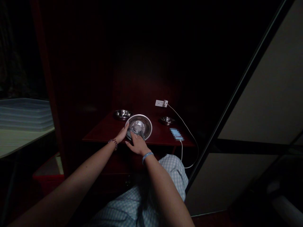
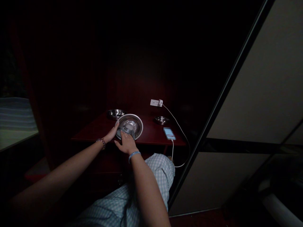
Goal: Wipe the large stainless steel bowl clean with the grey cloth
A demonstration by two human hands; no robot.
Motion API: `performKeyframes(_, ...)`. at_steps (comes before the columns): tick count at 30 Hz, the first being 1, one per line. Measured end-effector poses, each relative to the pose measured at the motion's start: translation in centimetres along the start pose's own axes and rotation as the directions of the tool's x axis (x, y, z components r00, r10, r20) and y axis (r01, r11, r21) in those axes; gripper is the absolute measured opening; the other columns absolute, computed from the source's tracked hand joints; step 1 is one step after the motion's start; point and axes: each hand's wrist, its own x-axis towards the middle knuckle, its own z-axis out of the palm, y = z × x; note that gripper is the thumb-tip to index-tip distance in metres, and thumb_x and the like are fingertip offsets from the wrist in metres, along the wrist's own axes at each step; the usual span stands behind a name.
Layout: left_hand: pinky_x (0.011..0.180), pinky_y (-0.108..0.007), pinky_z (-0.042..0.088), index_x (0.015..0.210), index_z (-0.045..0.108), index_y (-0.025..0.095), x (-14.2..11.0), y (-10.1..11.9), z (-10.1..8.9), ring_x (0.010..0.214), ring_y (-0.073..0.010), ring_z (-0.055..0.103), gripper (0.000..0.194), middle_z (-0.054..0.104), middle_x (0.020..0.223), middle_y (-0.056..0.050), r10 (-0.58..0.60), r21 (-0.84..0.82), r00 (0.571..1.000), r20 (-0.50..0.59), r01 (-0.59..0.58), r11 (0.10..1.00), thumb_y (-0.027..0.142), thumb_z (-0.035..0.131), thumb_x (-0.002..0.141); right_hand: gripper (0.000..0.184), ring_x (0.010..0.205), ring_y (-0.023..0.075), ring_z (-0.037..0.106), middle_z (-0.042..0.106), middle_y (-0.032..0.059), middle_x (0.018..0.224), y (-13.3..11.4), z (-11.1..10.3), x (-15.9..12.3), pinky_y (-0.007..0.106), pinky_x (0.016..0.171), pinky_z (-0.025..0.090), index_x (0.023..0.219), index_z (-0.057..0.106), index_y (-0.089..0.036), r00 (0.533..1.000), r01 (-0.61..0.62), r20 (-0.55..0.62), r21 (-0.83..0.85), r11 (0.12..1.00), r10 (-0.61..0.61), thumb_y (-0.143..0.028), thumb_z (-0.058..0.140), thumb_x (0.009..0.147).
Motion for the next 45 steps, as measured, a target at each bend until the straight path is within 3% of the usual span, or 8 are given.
performKeyframes(5, 0.114, -0.041, 0.04, 0.122, 0.07, 0.012, -0.4, 0.5, -0.1, 0.133, -0.0338, 0.059, 0.08, 0.07, 0.131, -0.019, -0.073, 0.133, 0.995, -0.064, 0.081, 0.988, 0.078, 0.038, 0.088, 0.071, 0.15, 0.0244, 0.035, 0.037, 0.0153, 0.162, 0.3, -0.2, -0.2, 0.04, 0.125, 0.024, 0.16, 0.028, -0.009, 0.994, -0.069, 0.076, -0.09, 0.994, 0.076, -0.051, 0.038, 0.104)
performKeyframes(11, 0.107, -0.038, 0.046, 0.114, 0.074, 0.013, -0.7, 0.8, -0.1, 0.123, -0.034, 0.066, 0.091, 0.077, 0.117, -0.017, -0.029, 0.174, 1.0, 0.004, 0.028, 0.984, 0.087, 0.032, 0.082, 0.06, 0.153, 0.0216, 0.028, 0.034, 0.0064, 0.164, 1.4, -0.4, -0.4, 0.041, 0.127, 0.014, 0.159, 0.036, -0.02, 0.961, -0.231, 0.104, -0.209, 0.95, 0.256, -0.046, 0.033, 0.105)
performKeyframes(18, 0.106, -0.039, 0.048, 0.115, 0.073, 0.01, -0.9, 0.9, -0.2, 0.122, -0.0354, 0.067, 0.096, 0.076, 0.118, -0.02, -0.031, 0.15, 0.999, 0.007, 0.03, 0.988, 0.091, 0.038, 0.076, 0.06, 0.157, 0.0206, 0.016, 0.028, 0.0118, 0.165, 2.0, -1.5, -0.6, 0.041, 0.127, 0.0, 0.155, 0.042, -0.01, 0.928, -0.35, 0.031, -0.267, 0.898, 0.371, -0.039, 0.03, 0.104)
performKeyframes(27, 0.11, -0.039, 0.045, 0.123, 0.07, 0.008, -0.6, 0.5, 0.1, 0.125, -0.0336, 0.065, 0.096, 0.075, 0.122, -0.02, 0.008, -0.002, 0.995, 0.096, -0.008, 1.0, 0.088, 0.048, 0.074, 0.06, 0.158, 0.0175, 0.006, 0.018, 0.0084, 0.168, 2.2, -0.3, -0.1, 0.044, 0.126, -0.006, 0.159, 0.032, -0.015, 0.885, -0.428, 0.052, -0.297, 0.853, 0.463, -0.04, 0.027, 0.105)
performKeyframes(36, 0.115, -0.039, 0.042, 0.128, 0.067, 0.014, -0.2, 0.2, 0.5, 0.131, -0.0299, 0.061, 0.069, 0.071, 0.132, -0.014, 0.046, -0.053, 0.987, 0.154, -0.038, 0.998, 0.066, 0.059, 0.083, 0.062, 0.158, 0.0211, 0.01, 0.019, 0.0136, 0.167, 2.0, -0.3, -0.1, 0.045, 0.127, -0.003, 0.159, 0.032, -0.008, 0.896, -0.417, 0.06, -0.233, 0.879, 0.441, -0.037, 0.022, 0.105)
performKeyframes(42, 0.121, -0.042, 0.034, 0.136, 0.06, 0.017, -0.1, -0.3, 0.5, 0.139, -0.0308, 0.053, 0.067, 0.062, 0.145, -0.013, 0.133, -0.014, 0.974, 0.184, -0.132, 0.991, 0.054, 0.067, 0.081, 0.061, 0.156, 0.0244, 0.019, 0.026, 0.0132, 0.166, 1.6, -0.3, 0.1, 0.05, 0.126, 0.004, 0.159, 0.035, -0.011, 0.886, -0.45, 0.035, -0.178, 0.875, 0.463, -0.038, 0.019, 0.106)
performKeyframes(45, 0.121, -0.043, 0.034, 0.139, 0.057, 0.018, -0.3, -0.4, 0.8, 0.139, -0.0308, 0.053, 0.075, 0.061, 0.146, -0.013, 0.131, 0.04, 0.96, 0.245, -0.145, 0.989, 0.05, 0.075, 0.074, 0.062, 0.156, 0.0262, 0.022, 0.029, 0.0141, 0.165, 1.4, -0.4, 0.2, 0.051, 0.126, 0.009, 0.159, 0.033, -0.01, 0.883, -0.456, 0.052, -0.133, 0.88, 0.466, -0.039, 0.017, 0.106)
